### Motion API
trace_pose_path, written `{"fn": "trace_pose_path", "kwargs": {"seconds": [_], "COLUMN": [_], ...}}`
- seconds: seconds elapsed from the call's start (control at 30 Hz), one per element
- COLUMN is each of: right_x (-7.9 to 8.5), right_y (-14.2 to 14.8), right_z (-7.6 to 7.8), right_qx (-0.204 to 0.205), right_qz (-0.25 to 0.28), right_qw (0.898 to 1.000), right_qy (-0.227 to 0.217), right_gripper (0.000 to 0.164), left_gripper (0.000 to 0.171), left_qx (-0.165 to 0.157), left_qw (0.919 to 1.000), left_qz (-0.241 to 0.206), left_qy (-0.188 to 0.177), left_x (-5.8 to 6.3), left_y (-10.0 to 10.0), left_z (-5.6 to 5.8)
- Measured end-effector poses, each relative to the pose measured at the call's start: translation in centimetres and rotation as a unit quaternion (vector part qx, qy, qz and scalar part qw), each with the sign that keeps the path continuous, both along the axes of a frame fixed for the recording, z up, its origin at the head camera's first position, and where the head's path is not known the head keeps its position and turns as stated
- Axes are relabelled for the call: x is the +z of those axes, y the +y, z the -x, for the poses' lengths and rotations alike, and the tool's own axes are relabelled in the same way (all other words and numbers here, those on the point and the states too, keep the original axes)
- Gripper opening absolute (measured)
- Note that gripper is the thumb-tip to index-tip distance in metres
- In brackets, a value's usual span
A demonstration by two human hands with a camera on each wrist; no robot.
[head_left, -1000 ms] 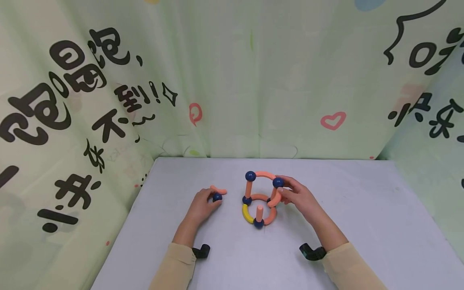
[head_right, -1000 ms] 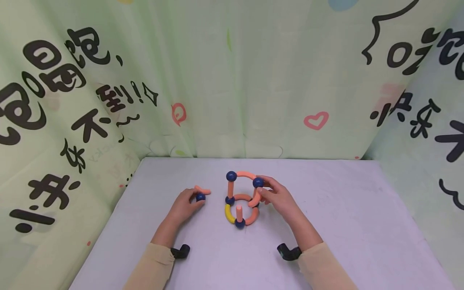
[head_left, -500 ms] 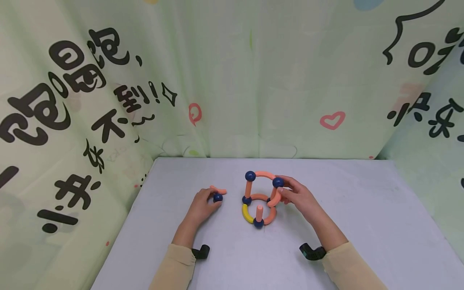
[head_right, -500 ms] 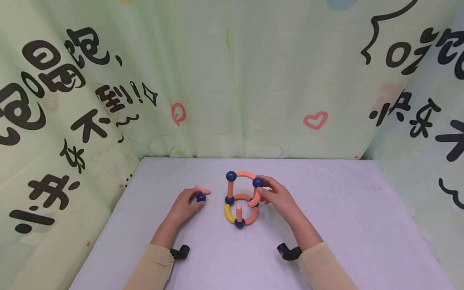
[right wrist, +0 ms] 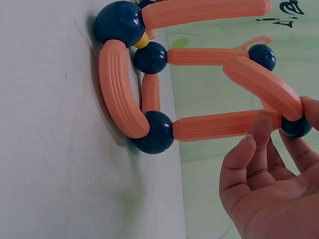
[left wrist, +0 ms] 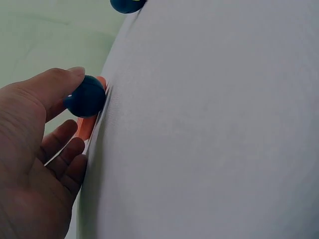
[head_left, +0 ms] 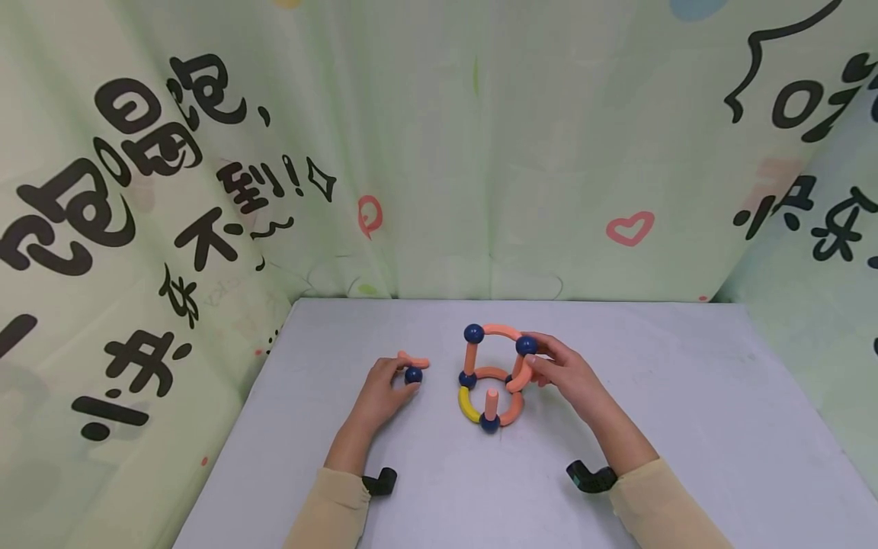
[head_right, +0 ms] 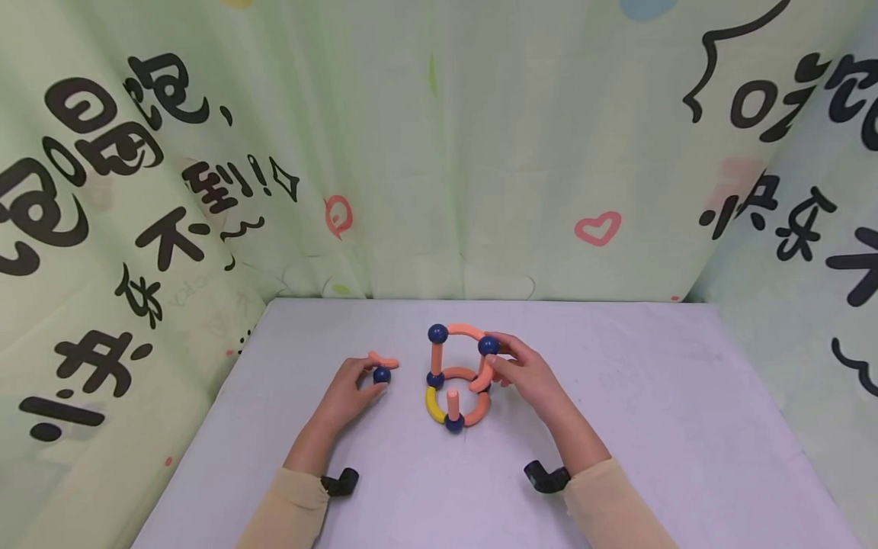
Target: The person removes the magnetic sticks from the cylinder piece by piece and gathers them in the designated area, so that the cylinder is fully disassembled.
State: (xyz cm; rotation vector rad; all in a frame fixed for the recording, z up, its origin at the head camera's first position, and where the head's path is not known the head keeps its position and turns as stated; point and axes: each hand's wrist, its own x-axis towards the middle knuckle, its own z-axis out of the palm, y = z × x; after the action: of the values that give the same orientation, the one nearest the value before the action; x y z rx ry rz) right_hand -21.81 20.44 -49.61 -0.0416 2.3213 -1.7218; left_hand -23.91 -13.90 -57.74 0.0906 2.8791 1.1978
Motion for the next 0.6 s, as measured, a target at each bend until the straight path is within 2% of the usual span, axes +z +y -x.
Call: {"fn": "trace_pose_path", "kwargs": {"seconds": [0.13, 0.27, 0.43, 0.5, 0.6], "right_x": [0.0, 0.0, 0.0, 0.0, 0.0], "right_y": [0.0, 0.1, 0.1, 0.0, 0.0], "right_z": [0.1, 0.1, 0.1, 0.1, 0.0], "right_qx": [0.000, 0.001, 0.001, 0.001, 0.000], "right_qz": [-0.005, -0.006, -0.006, -0.008, -0.008], "right_qw": [1.000, 1.000, 1.000, 1.000, 1.000], "right_qy": [0.002, 0.004, 0.004, 0.004, 0.008], "right_gripper": [0.053, 0.054, 0.053, 0.054, 0.054], "left_gripper": [0.043, 0.037, 0.032, 0.032, 0.033], "left_qx": [0.008, 0.002, -0.043, -0.063, -0.095], "left_qw": [0.9999, 0.9992, 0.9960, 0.9953, 0.9938], "left_qz": [-0.003, -0.020, -0.051, -0.052, -0.056], "left_qy": [0.010, 0.033, 0.060, 0.051, 0.012], "left_x": [0.3, 0.9, 1.9, 2.2, 2.6], "left_y": [0.2, 0.8, 1.7, 2.3, 3.3], "left_z": [-0.3, -0.9, -1.8, -2.2, -2.8]}}
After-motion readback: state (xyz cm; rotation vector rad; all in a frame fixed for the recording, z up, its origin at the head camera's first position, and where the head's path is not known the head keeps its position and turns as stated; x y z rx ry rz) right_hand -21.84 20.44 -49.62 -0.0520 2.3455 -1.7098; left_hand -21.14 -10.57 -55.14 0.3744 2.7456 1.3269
